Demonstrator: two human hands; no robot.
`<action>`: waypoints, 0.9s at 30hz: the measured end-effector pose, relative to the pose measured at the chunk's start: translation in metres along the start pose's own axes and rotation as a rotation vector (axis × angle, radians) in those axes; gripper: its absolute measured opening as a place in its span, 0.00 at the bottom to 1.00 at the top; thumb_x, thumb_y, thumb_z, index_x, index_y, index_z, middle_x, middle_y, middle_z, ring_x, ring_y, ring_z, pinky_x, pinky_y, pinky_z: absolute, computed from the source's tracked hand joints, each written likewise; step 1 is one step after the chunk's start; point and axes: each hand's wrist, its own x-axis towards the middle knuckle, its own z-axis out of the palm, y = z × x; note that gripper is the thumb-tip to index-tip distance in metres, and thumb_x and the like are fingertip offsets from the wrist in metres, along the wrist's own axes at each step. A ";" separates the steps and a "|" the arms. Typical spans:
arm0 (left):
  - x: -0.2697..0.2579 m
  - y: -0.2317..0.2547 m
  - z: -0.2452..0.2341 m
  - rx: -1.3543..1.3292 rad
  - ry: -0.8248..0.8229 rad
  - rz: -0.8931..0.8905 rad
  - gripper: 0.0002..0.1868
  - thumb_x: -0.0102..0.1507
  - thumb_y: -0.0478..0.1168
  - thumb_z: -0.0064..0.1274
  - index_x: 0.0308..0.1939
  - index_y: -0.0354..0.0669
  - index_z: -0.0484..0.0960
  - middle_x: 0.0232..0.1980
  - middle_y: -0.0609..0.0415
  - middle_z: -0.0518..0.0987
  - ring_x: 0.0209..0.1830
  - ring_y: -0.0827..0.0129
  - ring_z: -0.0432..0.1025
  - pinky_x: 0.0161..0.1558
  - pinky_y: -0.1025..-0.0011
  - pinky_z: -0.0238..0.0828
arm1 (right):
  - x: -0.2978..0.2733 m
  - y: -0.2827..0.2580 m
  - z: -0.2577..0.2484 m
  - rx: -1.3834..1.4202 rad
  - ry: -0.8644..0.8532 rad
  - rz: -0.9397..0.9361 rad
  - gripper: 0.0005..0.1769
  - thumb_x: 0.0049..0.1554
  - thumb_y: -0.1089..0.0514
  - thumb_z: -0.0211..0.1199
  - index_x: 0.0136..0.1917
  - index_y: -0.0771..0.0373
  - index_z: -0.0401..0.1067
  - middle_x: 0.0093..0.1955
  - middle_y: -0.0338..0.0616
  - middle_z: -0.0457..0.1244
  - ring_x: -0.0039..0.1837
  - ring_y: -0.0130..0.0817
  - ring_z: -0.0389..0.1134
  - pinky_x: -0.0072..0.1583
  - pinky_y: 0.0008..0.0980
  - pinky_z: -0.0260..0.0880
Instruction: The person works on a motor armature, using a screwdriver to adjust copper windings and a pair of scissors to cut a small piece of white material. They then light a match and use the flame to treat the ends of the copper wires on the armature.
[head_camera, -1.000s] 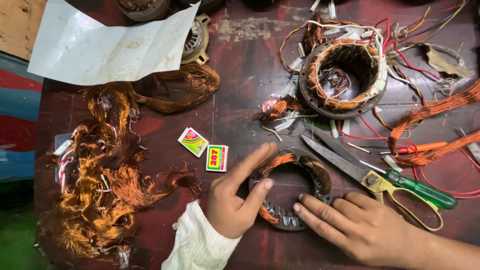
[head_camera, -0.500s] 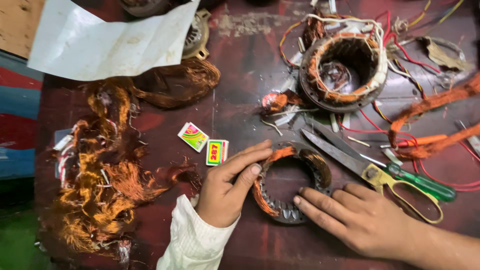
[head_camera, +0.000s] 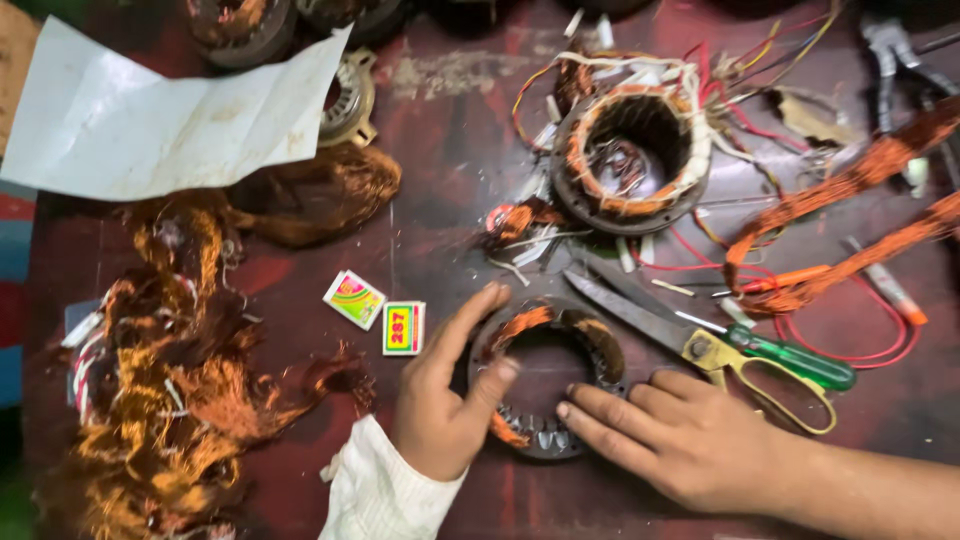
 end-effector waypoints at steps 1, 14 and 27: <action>0.002 0.001 0.002 0.077 -0.009 0.060 0.27 0.66 0.37 0.54 0.68 0.33 0.71 0.68 0.40 0.76 0.70 0.52 0.71 0.68 0.63 0.66 | 0.001 0.000 0.000 -0.001 0.002 0.006 0.33 0.51 0.53 0.55 0.69 0.66 0.67 0.65 0.48 0.65 0.39 0.29 0.65 0.43 0.31 0.66; 0.002 -0.006 0.008 0.072 -0.095 0.113 0.26 0.67 0.27 0.41 0.70 0.33 0.71 0.71 0.41 0.75 0.75 0.53 0.68 0.73 0.63 0.60 | -0.003 -0.002 -0.002 -0.030 0.045 0.007 0.29 0.56 0.53 0.54 0.69 0.65 0.68 0.66 0.46 0.66 0.45 0.30 0.67 0.48 0.32 0.67; -0.003 -0.020 0.012 -0.399 -0.120 -0.021 0.34 0.64 0.26 0.50 0.75 0.33 0.60 0.75 0.39 0.69 0.77 0.54 0.63 0.76 0.60 0.54 | -0.005 -0.002 0.000 0.008 0.019 0.019 0.30 0.56 0.53 0.54 0.70 0.64 0.67 0.68 0.46 0.65 0.46 0.30 0.68 0.49 0.32 0.66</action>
